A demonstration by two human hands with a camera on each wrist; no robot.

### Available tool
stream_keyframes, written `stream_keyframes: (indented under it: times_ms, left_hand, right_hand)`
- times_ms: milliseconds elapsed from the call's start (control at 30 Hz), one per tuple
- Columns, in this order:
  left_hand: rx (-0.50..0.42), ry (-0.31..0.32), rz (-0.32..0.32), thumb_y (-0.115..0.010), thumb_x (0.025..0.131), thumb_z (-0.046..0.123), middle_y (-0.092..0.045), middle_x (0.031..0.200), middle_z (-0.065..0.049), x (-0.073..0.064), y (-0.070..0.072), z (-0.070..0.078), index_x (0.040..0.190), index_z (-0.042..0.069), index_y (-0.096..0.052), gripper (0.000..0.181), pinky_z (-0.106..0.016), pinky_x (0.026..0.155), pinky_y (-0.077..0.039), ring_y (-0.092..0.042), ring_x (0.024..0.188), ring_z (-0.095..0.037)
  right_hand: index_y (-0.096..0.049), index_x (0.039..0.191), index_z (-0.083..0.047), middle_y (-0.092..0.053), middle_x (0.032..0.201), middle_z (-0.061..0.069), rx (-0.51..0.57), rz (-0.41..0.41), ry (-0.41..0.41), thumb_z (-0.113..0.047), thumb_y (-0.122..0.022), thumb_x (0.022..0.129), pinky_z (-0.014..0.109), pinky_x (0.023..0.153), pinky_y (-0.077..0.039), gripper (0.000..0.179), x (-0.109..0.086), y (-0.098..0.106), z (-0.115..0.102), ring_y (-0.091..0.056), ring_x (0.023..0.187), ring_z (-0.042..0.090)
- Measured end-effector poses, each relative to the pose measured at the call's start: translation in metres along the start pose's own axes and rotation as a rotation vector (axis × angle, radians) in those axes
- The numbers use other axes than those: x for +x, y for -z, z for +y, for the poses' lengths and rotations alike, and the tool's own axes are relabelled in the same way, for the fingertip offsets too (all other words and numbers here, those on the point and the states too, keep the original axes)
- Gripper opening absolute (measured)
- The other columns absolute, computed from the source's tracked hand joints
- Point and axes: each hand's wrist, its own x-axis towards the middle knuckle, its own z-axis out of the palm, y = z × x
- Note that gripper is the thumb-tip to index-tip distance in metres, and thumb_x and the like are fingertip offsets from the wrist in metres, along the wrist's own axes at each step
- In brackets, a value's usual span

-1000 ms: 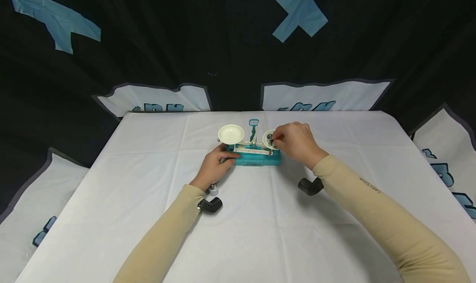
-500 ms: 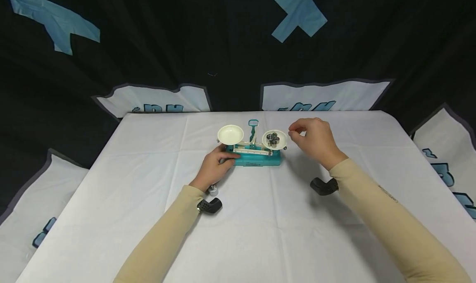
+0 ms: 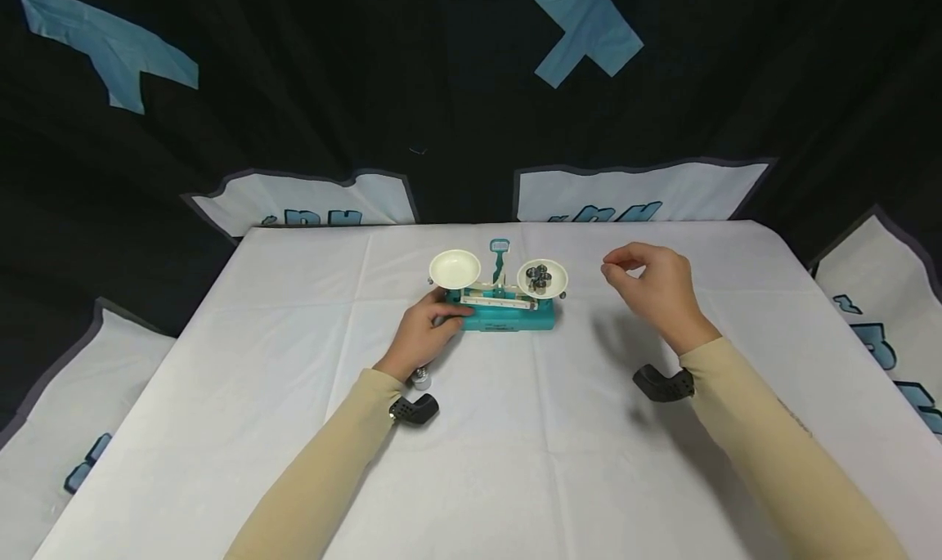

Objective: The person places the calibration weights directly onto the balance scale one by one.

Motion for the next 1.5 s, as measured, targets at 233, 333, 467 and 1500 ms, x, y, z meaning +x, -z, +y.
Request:
stream_keyframes:
  times_ms: [233, 333, 467, 1500]
  left_hand:
    - [-0.001, 0.005, 0.004, -0.063, 0.094, 0.011, -0.042, 0.16, -0.019, 0.0, 0.001, -0.001, 0.109, 0.006, -0.08, 0.023, -0.053, 0.121, -0.036, -0.04, 0.15, -0.037]
    - [0.001, 0.002, 0.005, -0.063, 0.094, 0.011, -0.042, 0.16, -0.019, 0.0, 0.0, -0.001, 0.109, 0.006, -0.08, 0.023, -0.053, 0.121, -0.036, -0.04, 0.15, -0.037]
    - [0.006, 0.0, 0.004, -0.063, 0.094, 0.011, -0.042, 0.16, -0.019, 0.001, 0.0, -0.002, 0.109, 0.007, -0.08, 0.023, -0.053, 0.122, -0.036, -0.04, 0.15, -0.037]
    - [-0.004, -0.018, 0.01, -0.064, 0.093, 0.011, -0.043, 0.159, -0.019, 0.001, -0.001, -0.003, 0.108, 0.006, -0.08, 0.022, -0.053, 0.12, -0.038, -0.042, 0.148, -0.037]
  right_hand:
    - [-0.076, 0.106, -0.002, -0.075, 0.1, 0.02, 0.061, 0.042, -0.051, -0.022, -0.065, 0.098, 0.037, 0.083, -0.041, 0.024, -0.006, -0.002, -0.002, -0.055, 0.093, 0.012]
    - [-0.076, 0.106, -0.002, -0.074, 0.1, 0.019, 0.097, 0.061, -0.07, -0.023, -0.065, 0.098, 0.038, 0.086, -0.041, 0.025, -0.007, -0.004, -0.001, -0.055, 0.098, 0.015]
    - [-0.076, 0.106, -0.002, -0.073, 0.092, -0.001, 0.148, 0.078, -0.1, -0.025, -0.067, 0.098, 0.035, 0.089, -0.041, 0.026, -0.009, -0.007, 0.001, -0.054, 0.1, 0.009]
    - [-0.076, 0.107, 0.001, -0.074, 0.116, 0.023, 0.231, -0.207, -0.145, -0.009, -0.066, 0.095, 0.045, 0.09, -0.053, 0.019, -0.023, -0.083, 0.01, -0.066, 0.112, 0.038]
